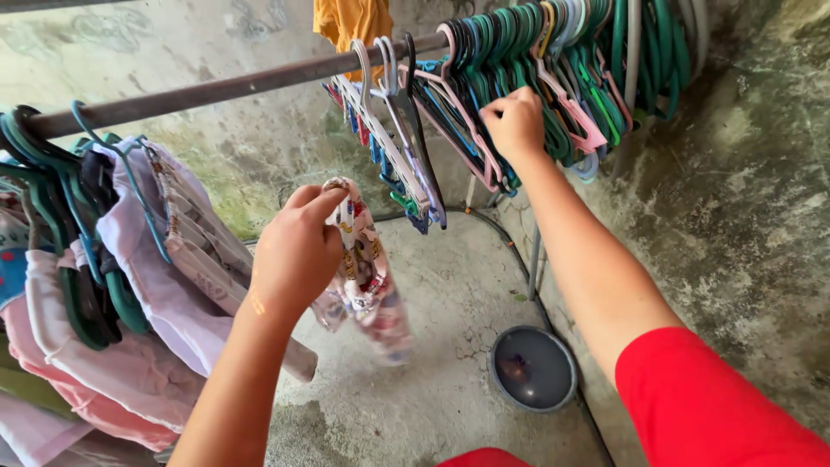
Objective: The person is hanging washed clothes, including shirts and undergarments, on a drying rack using hangers.
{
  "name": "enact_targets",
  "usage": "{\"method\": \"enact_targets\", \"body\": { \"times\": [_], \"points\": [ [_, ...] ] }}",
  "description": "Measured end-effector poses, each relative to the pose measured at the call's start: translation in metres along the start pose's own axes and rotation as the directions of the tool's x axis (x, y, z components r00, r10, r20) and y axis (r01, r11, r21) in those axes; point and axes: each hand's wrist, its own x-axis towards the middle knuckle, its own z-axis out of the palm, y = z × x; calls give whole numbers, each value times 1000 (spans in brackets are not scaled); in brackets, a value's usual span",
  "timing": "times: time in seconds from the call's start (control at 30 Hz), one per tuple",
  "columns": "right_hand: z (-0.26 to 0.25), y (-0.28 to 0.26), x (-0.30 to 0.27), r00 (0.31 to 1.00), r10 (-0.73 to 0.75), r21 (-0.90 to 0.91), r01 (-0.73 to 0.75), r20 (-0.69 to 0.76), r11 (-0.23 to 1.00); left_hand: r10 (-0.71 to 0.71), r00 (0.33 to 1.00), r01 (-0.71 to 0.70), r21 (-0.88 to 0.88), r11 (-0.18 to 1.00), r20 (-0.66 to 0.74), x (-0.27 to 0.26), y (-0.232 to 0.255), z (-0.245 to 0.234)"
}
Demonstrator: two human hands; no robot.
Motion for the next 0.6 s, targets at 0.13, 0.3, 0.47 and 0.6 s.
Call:
{"method": "enact_targets", "body": {
  "times": [0.13, 0.3, 0.47, 0.6],
  "points": [
    [17, 6, 1, 998, 39, -52, -37, 43, 998, -4, 997, 8, 62, 998, -71, 4, 4, -4],
    [15, -6, 2, 997, 64, -97, -60, 31, 993, 136, 960, -92, 183, 979, -246, 5, 0, -11],
    [22, -9, 3, 997, 66, -124, -61, 37, 990, 235, 914, -157, 248, 956, -330, 8, -6, -13],
    [26, -7, 5, 998, 37, -135, -45, -56, 990, 178, 935, -107, 232, 967, -307, 8, -4, -13]
  ]
}}
